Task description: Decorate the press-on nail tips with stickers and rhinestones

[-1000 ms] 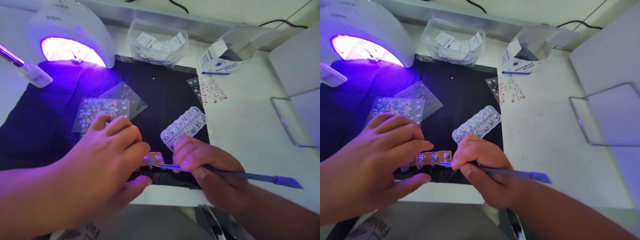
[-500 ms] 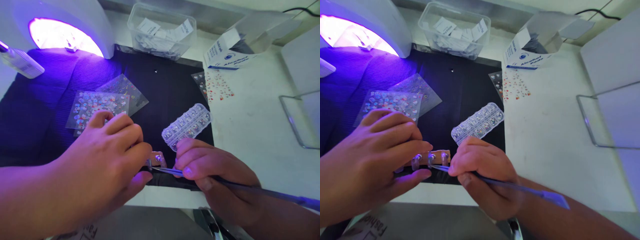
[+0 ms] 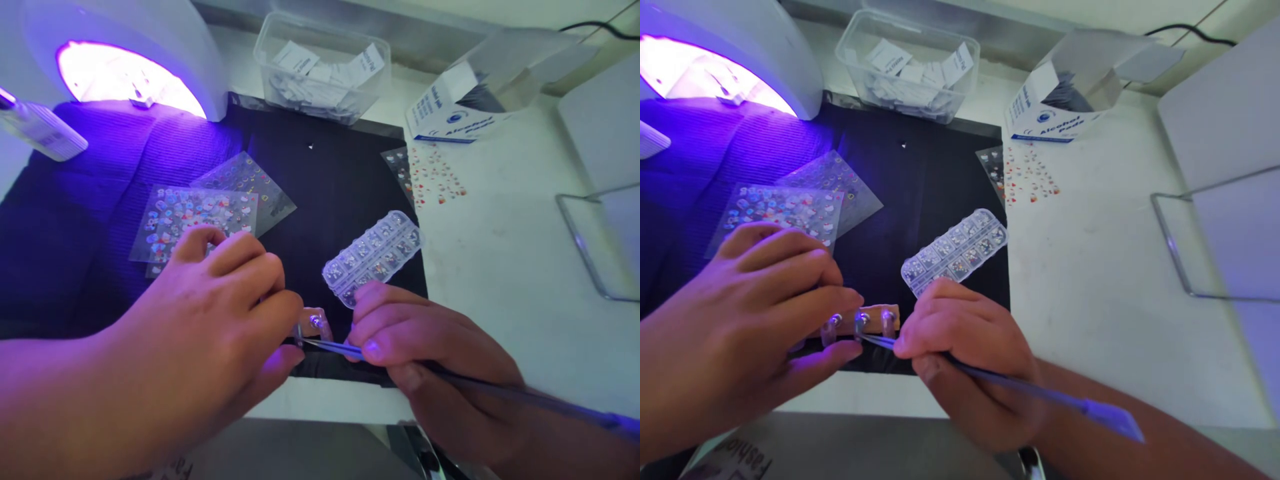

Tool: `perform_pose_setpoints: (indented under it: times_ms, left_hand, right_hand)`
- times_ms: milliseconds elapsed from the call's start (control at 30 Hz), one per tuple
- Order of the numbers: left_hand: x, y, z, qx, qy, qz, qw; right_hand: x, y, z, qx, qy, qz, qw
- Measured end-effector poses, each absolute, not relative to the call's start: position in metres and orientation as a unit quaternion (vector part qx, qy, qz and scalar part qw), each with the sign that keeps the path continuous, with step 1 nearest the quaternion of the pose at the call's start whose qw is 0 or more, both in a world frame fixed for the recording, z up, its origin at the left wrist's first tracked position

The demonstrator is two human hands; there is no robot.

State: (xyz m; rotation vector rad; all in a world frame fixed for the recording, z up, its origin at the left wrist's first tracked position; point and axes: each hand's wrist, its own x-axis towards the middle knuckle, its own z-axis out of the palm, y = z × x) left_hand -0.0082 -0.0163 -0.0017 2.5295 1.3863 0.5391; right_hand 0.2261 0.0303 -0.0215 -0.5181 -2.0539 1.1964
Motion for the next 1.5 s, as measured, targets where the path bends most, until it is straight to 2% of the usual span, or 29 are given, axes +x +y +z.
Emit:
perform_pose_setpoints:
  times_ms: [633, 1500]
  left_hand:
    - [-0.0075, -0.0187, -0.0028, 0.855, 0.475, 0.176, 0.115]
    - [-0.0066, -0.0173, -0.0017, 0.857, 0.474, 0.179, 0.092]
  right_hand:
    - [0.2234, 0.0316, -0.0205, -0.177, -0.789, 0.47, 0.353]
    - [0.2258, 0.0272, -0.0203, -0.22, -0.769, 0.482, 0.357]
